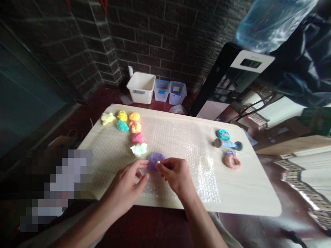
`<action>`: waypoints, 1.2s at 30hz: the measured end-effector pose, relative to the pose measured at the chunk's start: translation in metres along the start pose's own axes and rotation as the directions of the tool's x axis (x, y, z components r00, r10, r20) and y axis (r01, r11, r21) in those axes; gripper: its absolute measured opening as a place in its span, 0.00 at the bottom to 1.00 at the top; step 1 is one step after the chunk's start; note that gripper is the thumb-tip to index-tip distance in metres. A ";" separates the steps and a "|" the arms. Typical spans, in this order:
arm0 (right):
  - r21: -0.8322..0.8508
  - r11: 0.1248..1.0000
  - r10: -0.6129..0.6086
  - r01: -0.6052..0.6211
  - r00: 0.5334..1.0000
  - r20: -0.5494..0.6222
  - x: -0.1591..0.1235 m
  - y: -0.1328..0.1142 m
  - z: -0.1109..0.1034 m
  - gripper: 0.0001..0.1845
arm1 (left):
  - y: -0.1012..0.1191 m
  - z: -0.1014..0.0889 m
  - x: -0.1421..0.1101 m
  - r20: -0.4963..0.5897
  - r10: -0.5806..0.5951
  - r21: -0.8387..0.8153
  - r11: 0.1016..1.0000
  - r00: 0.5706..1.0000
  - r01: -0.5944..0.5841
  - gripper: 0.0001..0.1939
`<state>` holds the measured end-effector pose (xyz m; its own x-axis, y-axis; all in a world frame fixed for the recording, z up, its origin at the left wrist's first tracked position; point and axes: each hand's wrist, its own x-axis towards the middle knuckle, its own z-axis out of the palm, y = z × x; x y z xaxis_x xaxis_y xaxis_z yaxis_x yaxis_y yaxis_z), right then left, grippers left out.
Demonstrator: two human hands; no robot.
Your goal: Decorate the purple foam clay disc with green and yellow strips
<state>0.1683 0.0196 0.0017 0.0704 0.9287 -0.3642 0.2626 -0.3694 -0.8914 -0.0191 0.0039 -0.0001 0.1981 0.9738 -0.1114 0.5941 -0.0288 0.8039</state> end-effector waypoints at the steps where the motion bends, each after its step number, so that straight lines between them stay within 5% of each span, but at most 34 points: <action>1: -0.017 1.000 0.003 -0.003 1.000 -0.009 0.001 0.001 0.001 0.14 | 0.000 0.000 0.000 -0.002 -0.001 0.001 1.000 1.000 0.001 0.16; 12: -0.223 0.973 -0.082 0.057 0.991 -0.108 0.007 0.005 0.011 0.15 | 0.000 -0.003 -0.002 -0.028 -0.012 0.019 1.000 1.000 0.012 0.16; 27: -0.118 0.979 -0.181 0.166 0.975 -0.129 0.005 0.009 0.014 0.12 | 0.001 -0.003 -0.003 -0.034 0.007 0.000 1.000 0.999 -0.007 0.17; 36: -0.180 0.957 -0.234 0.226 0.972 -0.023 0.005 0.014 0.008 0.13 | -0.001 0.000 0.000 -0.053 0.033 0.039 0.999 0.998 -0.031 0.16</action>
<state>0.1645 0.0189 -0.0145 0.0292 0.9898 -0.1392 0.4401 -0.1377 -0.8873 -0.0198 0.0044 -0.0009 0.1761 0.9829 -0.0540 0.6177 -0.0676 0.7835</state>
